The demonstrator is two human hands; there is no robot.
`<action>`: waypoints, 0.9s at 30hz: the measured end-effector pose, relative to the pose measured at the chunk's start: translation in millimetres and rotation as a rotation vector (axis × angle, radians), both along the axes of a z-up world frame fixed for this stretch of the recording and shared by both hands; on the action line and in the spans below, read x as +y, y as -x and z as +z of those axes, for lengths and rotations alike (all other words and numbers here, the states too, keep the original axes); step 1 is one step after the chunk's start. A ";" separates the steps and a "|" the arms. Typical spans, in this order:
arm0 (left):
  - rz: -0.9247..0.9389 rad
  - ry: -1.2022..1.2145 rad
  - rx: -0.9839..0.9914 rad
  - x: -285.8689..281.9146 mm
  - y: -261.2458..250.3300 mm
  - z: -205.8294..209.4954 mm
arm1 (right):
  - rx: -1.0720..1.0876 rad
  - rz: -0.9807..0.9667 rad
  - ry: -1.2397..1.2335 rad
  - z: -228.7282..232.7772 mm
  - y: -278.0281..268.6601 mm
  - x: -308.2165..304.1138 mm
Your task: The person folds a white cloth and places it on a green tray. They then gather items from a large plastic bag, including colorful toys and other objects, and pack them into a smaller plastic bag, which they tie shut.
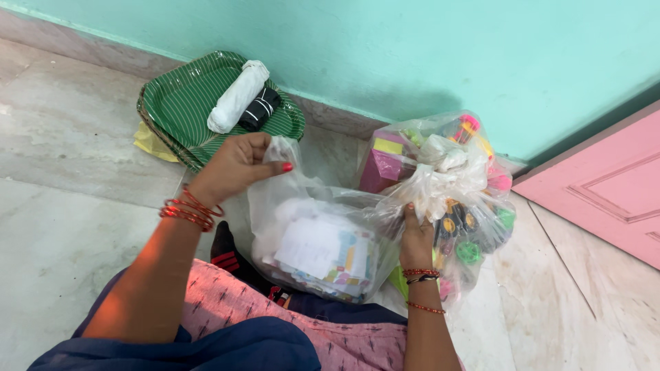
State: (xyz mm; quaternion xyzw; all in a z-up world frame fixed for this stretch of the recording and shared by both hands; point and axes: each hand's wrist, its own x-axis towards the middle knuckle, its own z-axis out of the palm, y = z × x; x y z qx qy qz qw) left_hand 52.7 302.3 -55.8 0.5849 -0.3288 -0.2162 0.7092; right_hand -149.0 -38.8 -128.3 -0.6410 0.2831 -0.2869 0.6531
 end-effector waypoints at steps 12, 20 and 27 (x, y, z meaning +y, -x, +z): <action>-0.173 -1.032 -0.611 -18.6 14.7 -45.2 | 0.023 -0.039 -0.226 -0.2 -1.7 -6.1; 0.113 -0.365 -0.210 -48.8 0.5 -108.9 | -0.034 -0.189 -0.154 -4.1 10.1 -35.8; 0.240 -0.097 0.035 -59.4 8.0 -122.8 | -0.291 0.385 -0.491 25.9 43.8 -38.8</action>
